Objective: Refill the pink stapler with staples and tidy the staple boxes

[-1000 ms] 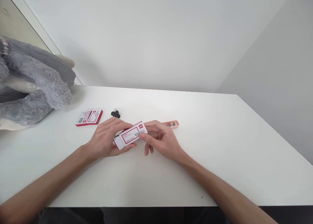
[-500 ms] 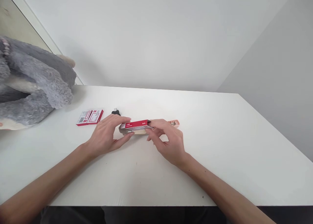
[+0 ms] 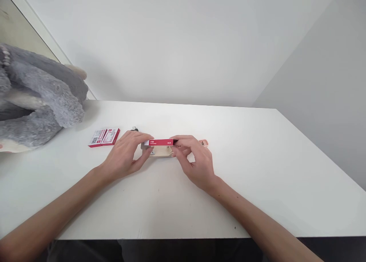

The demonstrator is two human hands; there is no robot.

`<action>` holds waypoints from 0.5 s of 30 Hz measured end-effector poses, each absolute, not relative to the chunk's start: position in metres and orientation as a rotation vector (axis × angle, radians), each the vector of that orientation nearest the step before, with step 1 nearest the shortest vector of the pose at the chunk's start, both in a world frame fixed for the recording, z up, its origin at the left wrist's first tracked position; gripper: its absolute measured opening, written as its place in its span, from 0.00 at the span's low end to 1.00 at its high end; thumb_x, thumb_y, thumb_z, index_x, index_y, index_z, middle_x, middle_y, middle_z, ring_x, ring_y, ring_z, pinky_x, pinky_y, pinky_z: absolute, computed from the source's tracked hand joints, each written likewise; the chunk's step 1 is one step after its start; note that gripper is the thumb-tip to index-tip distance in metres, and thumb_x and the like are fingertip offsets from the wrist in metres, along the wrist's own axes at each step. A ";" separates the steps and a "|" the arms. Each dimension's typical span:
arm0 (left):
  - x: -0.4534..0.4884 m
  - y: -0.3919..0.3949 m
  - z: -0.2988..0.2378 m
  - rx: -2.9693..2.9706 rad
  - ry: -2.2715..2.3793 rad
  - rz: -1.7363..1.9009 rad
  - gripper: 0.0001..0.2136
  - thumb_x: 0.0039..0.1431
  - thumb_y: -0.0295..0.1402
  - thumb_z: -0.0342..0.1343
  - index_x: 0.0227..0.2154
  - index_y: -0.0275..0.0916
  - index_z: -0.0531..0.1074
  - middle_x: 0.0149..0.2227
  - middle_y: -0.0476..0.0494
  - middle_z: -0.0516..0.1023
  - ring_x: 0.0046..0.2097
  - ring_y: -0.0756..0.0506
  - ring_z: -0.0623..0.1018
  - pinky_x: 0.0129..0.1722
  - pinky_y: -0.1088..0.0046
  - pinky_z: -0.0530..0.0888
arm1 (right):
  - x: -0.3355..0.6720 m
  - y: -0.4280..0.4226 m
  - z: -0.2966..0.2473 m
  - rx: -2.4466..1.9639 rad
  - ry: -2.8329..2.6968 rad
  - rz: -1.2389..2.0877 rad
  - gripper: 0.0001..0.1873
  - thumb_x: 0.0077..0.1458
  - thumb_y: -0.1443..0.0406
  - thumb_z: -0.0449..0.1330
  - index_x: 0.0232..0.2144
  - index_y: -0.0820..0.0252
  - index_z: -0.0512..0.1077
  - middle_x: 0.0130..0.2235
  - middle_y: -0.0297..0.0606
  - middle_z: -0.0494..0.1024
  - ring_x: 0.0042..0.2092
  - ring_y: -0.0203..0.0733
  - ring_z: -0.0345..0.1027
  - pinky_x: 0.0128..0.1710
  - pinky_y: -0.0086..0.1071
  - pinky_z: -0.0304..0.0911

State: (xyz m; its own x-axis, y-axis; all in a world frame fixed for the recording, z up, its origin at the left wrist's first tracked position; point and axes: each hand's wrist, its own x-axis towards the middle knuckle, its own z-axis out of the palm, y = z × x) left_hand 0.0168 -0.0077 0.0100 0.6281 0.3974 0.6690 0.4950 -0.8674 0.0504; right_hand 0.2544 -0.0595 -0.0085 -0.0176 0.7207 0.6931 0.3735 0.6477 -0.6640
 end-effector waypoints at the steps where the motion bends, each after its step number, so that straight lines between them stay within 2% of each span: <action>1: 0.017 -0.008 0.010 -2.721 -0.749 -1.063 0.14 0.67 0.25 0.56 0.53 0.39 0.65 0.42 0.42 0.81 0.39 0.44 0.78 0.42 0.65 0.72 | 0.254 -0.060 -0.008 -0.929 -1.623 0.348 0.03 0.69 0.67 0.59 0.40 0.53 0.71 0.47 0.42 0.84 0.30 0.39 0.81 0.31 0.38 0.72; 10: 0.020 -0.010 0.010 -2.768 -0.779 -1.069 0.13 0.67 0.22 0.53 0.52 0.39 0.66 0.40 0.45 0.79 0.38 0.45 0.76 0.41 0.65 0.71 | 0.254 -0.059 -0.010 -0.933 -1.642 0.354 0.03 0.70 0.65 0.58 0.39 0.53 0.70 0.47 0.42 0.84 0.30 0.40 0.81 0.31 0.38 0.71; 15: 0.021 -0.009 0.007 -2.712 -0.778 -1.167 0.16 0.66 0.24 0.55 0.55 0.39 0.63 0.38 0.45 0.78 0.35 0.46 0.75 0.39 0.66 0.72 | 0.253 -0.058 -0.010 -0.961 -1.605 0.347 0.03 0.69 0.64 0.59 0.39 0.53 0.69 0.44 0.41 0.84 0.29 0.40 0.81 0.29 0.37 0.70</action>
